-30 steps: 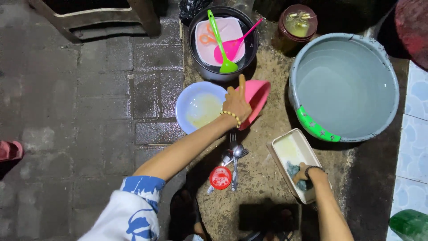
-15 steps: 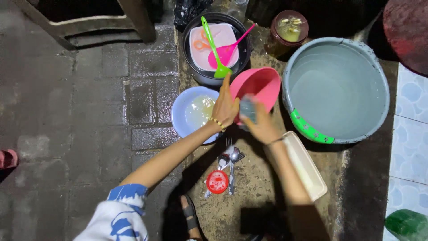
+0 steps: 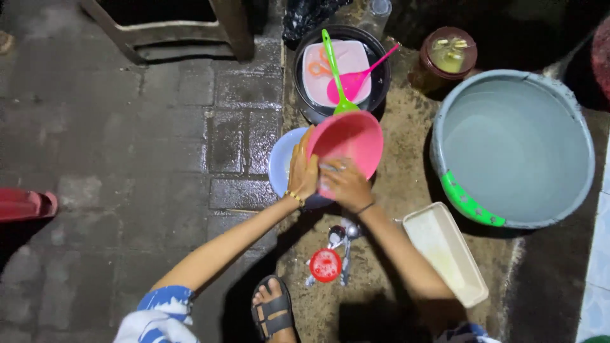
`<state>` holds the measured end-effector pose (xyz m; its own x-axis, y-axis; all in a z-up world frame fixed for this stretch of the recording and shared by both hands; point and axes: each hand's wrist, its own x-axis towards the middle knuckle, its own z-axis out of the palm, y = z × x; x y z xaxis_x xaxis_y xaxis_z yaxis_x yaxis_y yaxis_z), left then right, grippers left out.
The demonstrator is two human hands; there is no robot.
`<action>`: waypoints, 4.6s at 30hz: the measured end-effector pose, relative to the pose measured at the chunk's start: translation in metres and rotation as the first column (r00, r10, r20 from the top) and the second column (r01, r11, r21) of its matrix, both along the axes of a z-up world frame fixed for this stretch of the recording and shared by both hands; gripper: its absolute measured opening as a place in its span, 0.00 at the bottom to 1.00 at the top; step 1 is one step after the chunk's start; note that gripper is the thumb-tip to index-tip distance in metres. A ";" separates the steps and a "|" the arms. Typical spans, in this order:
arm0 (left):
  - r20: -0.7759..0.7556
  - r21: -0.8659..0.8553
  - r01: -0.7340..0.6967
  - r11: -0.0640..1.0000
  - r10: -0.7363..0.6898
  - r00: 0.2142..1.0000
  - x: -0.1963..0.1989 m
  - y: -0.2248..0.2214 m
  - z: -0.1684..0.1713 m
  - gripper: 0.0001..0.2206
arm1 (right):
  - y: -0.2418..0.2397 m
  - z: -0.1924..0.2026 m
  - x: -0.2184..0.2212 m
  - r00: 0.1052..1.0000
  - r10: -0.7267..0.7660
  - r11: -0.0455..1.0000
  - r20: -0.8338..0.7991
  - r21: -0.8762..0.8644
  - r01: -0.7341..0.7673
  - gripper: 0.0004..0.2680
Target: Washing various dishes including plates, bowls, and spoons by hand using a sponge and basins of water.
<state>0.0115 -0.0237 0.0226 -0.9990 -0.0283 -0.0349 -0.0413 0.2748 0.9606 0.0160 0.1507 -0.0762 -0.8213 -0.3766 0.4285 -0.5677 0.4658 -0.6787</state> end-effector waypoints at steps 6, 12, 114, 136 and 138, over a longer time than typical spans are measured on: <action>0.056 -0.003 -0.045 0.999 0.045 0.997 -0.009 0.007 -0.008 0.31 | 0.015 -0.007 -0.004 0.989 -0.134 0.914 -0.061 0.377 0.147 0.12; 0.226 -0.117 0.282 0.952 -0.251 0.941 -0.044 -0.034 0.001 0.25 | 0.052 0.046 -0.036 0.859 0.292 0.879 -0.420 0.473 -0.067 0.09; 0.067 0.494 0.083 0.866 -0.133 0.989 0.027 0.007 0.048 0.21 | -0.009 0.103 -0.030 0.799 -0.534 0.726 0.276 -0.334 0.601 0.12; 0.262 0.615 0.026 0.788 -0.236 0.936 0.041 0.047 0.034 0.33 | 0.048 0.085 0.028 0.787 -0.589 0.753 0.184 -0.229 0.617 0.11; 0.337 0.544 0.101 0.833 -0.327 0.883 0.062 0.044 0.005 0.38 | 0.093 0.076 0.022 0.770 -0.581 0.733 0.264 -0.243 0.636 0.11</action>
